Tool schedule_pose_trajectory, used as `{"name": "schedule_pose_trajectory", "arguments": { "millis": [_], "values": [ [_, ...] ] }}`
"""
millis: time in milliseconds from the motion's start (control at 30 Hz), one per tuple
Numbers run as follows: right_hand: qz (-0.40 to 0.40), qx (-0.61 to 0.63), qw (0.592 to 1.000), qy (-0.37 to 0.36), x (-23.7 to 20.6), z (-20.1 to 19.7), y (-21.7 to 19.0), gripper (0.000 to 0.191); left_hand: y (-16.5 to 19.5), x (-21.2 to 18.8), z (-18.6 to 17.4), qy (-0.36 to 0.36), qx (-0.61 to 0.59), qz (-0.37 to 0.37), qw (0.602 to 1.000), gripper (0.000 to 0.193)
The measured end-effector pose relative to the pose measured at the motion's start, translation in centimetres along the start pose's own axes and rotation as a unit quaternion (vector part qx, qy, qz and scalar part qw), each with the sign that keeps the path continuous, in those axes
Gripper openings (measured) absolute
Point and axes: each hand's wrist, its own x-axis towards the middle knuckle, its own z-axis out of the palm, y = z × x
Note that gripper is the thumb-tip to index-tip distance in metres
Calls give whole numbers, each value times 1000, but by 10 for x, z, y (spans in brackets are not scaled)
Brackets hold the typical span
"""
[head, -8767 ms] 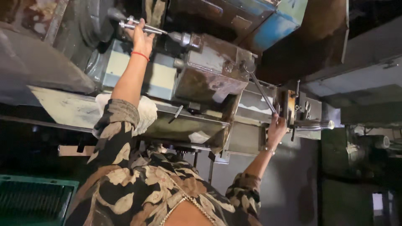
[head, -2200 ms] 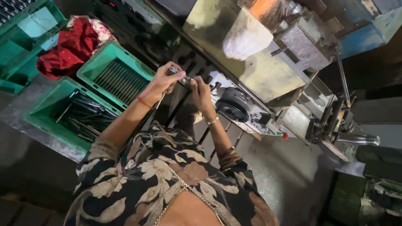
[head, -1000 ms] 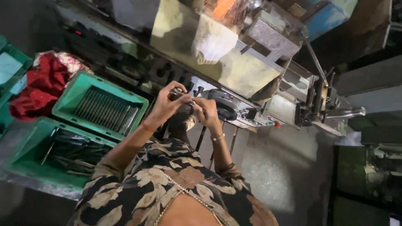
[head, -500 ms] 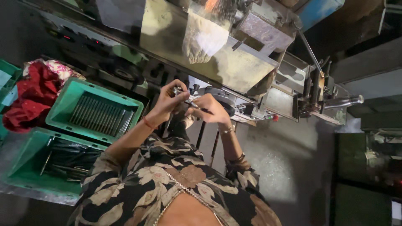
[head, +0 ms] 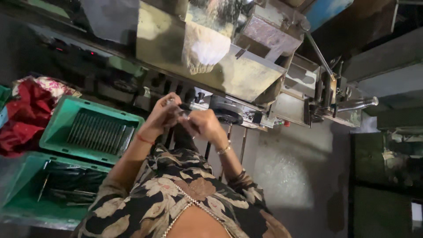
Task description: The person repeatedly picks small cylindrical metal parts from green bins, places them against a rotating grinding wheel, and returns them to the bins. The cycle of pick, grind, and return is performed continuously throughout the clip.
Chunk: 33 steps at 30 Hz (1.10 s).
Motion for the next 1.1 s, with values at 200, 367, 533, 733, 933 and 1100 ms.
{"name": "schedule_pose_trajectory", "arguments": {
  "millis": [200, 367, 533, 733, 933, 1100],
  "values": [
    [-213, 432, 846, -229, 11, -6, -62, 11, 4, 45, -33, 62, -62, -30, 996, 15],
    [-328, 466, 750, -335, 43, -13, -92, 29, -4, 91, -34, 73, -33, -43, 996, 13],
    [-335, 490, 738, -320, 63, -37, -67, 16, -2, 144, -10, 75, 21, -42, 996, 13],
    [-339, 498, 740, -299, 50, -59, -26, 18, 11, 207, 37, 39, 107, -23, 993, 12],
    [189, 375, 907, -24, -72, -138, 160, 9, 39, 249, 77, -52, 228, 14, 972, 11],
    [614, 28, 785, -75, -172, -118, 222, 14, 68, 309, 91, -45, 221, 17, 974, 12]
  ]
}}
